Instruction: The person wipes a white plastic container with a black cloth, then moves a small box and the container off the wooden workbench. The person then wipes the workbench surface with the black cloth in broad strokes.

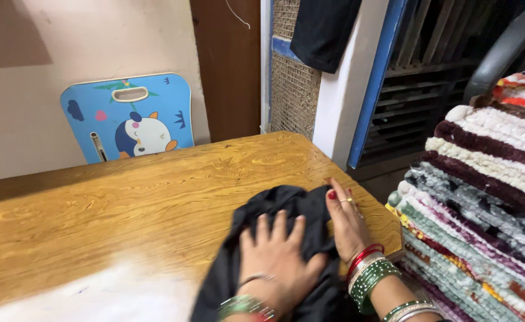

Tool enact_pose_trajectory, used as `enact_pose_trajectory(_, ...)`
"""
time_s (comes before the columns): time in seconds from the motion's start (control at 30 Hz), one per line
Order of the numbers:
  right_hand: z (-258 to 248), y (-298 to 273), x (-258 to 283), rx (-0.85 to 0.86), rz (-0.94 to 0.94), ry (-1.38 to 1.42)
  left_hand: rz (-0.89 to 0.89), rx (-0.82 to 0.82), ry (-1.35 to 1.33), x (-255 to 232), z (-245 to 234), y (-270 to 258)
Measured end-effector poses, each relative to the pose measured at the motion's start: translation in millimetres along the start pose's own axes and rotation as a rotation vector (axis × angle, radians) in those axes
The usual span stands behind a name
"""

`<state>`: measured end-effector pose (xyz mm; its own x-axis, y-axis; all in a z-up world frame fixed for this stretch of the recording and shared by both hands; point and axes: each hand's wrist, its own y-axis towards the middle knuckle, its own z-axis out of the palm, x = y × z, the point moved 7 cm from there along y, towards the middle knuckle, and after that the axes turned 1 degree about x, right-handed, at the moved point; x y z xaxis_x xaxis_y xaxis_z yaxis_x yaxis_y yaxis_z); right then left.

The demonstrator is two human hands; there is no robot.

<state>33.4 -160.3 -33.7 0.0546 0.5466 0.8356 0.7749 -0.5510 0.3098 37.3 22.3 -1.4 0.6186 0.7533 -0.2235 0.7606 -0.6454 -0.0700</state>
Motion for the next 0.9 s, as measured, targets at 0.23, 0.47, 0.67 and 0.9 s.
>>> enact_pose_trajectory(0.23, 0, 5, 4, -0.026, -0.110, -0.129, 0.055, -0.023, -0.013, -1, -14, -11)
enact_pose_trajectory(0.47, 11, -1, 11, 0.062, -0.088, -0.375, -0.323, -0.105, 0.304, 227, -12, -49)
enact_pose_trajectory(0.67, 17, -2, 10, 0.136, -0.029, -0.482, -0.427, 0.066, 0.935, 426, -13, -88)
enact_pose_trajectory(0.9, 23, 0, 8, 0.142, -0.084, -0.439, -0.735, -0.028, 0.266, 377, -28, -39)
